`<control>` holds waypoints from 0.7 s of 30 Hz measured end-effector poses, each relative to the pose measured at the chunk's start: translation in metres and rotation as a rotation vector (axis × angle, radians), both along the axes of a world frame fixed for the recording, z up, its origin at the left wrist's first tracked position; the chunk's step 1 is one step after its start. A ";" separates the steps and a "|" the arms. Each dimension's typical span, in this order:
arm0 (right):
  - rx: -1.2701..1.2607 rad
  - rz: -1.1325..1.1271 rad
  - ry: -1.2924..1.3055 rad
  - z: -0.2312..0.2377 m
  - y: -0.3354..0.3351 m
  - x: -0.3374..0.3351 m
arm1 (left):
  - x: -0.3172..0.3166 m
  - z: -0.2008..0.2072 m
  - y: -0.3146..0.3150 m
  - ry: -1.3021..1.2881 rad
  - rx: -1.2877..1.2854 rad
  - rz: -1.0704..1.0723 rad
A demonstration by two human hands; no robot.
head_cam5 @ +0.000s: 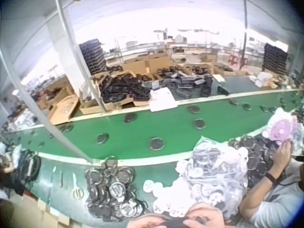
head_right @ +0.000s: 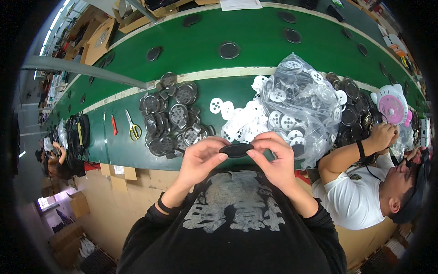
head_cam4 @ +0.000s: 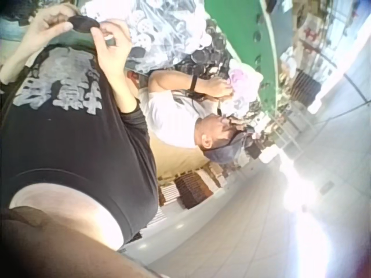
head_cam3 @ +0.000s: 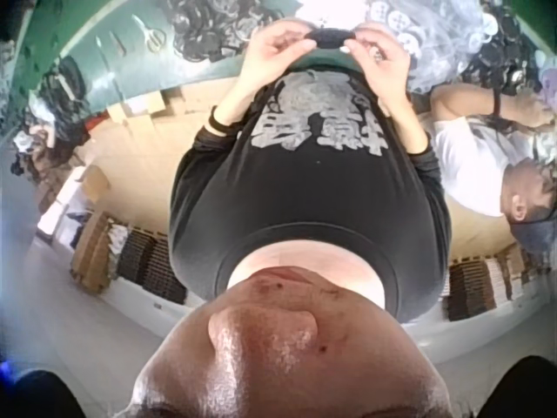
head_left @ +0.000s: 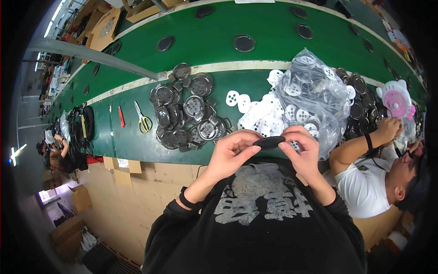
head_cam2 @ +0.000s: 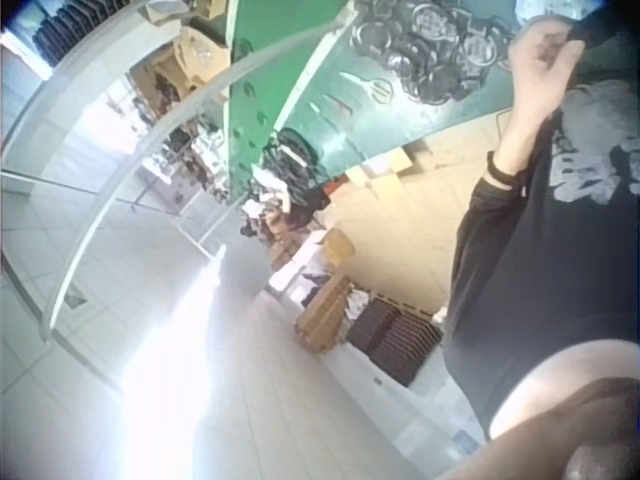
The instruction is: Assemble small plastic and metal components at a workshop table.
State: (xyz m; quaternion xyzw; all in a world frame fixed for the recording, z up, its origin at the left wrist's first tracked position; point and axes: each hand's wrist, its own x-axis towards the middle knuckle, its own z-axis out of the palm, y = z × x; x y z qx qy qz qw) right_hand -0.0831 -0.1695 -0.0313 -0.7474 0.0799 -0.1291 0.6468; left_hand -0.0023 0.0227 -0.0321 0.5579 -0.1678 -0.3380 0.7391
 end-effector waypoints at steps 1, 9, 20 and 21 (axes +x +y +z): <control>0.010 0.003 -0.012 0.001 0.001 0.001 | 0.000 -0.001 0.000 0.000 0.000 0.002; -0.166 0.002 -0.031 0.004 -0.003 0.002 | 0.010 -0.004 0.000 0.169 -0.021 -0.094; 0.071 -0.223 0.045 -0.016 -0.033 -0.015 | 0.087 -0.139 0.088 -0.992 1.291 0.307; 0.031 -0.193 0.048 -0.014 -0.033 -0.014 | 0.090 -0.142 0.090 -1.030 1.283 0.270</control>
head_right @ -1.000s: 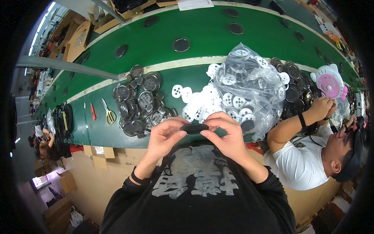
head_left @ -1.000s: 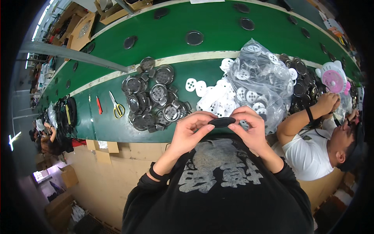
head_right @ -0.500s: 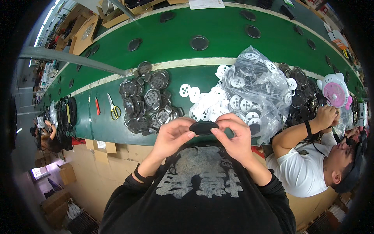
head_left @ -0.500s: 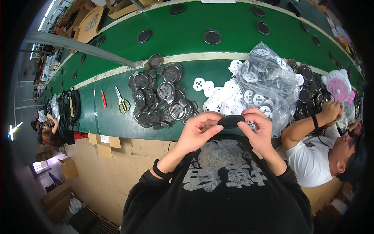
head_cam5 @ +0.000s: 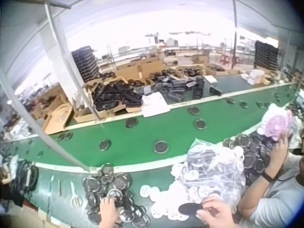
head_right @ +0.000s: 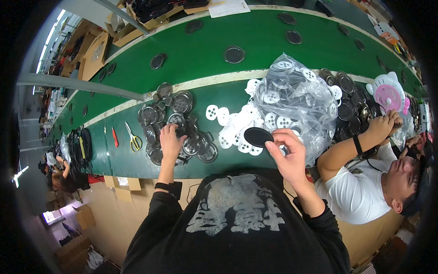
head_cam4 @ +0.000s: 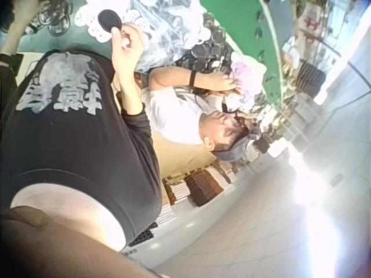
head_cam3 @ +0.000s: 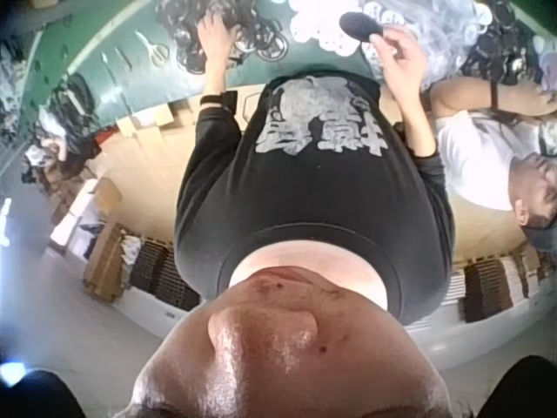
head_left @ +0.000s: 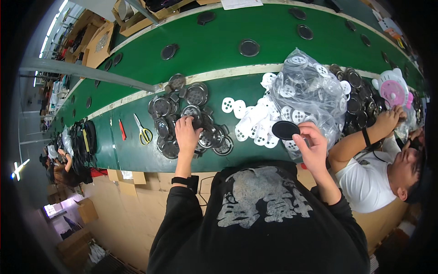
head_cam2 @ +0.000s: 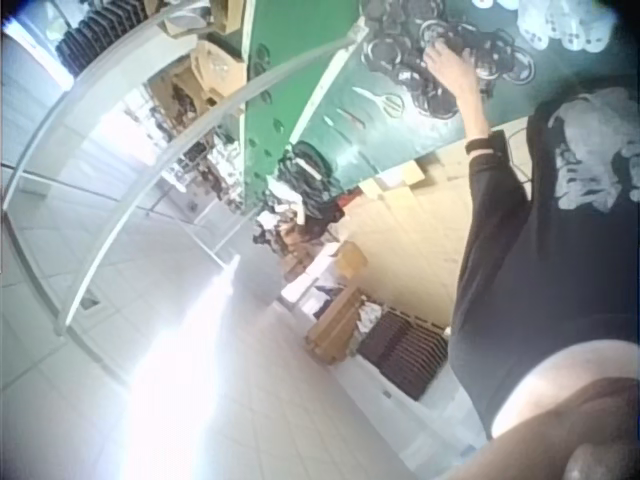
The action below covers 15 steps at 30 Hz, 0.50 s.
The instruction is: Assemble small plastic and metal components at a workshop table.
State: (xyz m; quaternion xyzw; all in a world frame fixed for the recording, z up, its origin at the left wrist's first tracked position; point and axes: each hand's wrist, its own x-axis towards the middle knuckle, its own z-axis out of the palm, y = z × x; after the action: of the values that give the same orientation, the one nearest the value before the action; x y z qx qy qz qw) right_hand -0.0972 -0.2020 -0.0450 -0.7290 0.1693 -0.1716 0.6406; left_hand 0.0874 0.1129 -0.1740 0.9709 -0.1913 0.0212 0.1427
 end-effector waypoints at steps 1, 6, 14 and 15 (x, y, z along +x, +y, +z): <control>-0.039 0.032 0.007 0.002 0.001 0.000 | 0.002 -0.002 0.003 -0.008 0.018 -0.043; -0.105 0.095 0.031 0.004 -0.001 -0.001 | 0.002 0.012 0.007 -0.044 -0.165 -0.055; 0.063 0.187 -0.013 0.022 0.003 0.002 | -0.027 0.086 -0.016 0.645 -1.399 0.140; 0.130 0.249 -0.063 0.026 0.006 0.003 | -0.033 0.103 -0.025 0.647 -1.402 0.140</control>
State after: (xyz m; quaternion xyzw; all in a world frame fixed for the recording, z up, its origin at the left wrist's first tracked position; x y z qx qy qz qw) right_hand -0.0940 -0.1961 -0.0190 -0.6956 0.0679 -0.1021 0.7078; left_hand 0.0547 0.0877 -0.0709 0.6214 -0.0200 -0.1382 0.7710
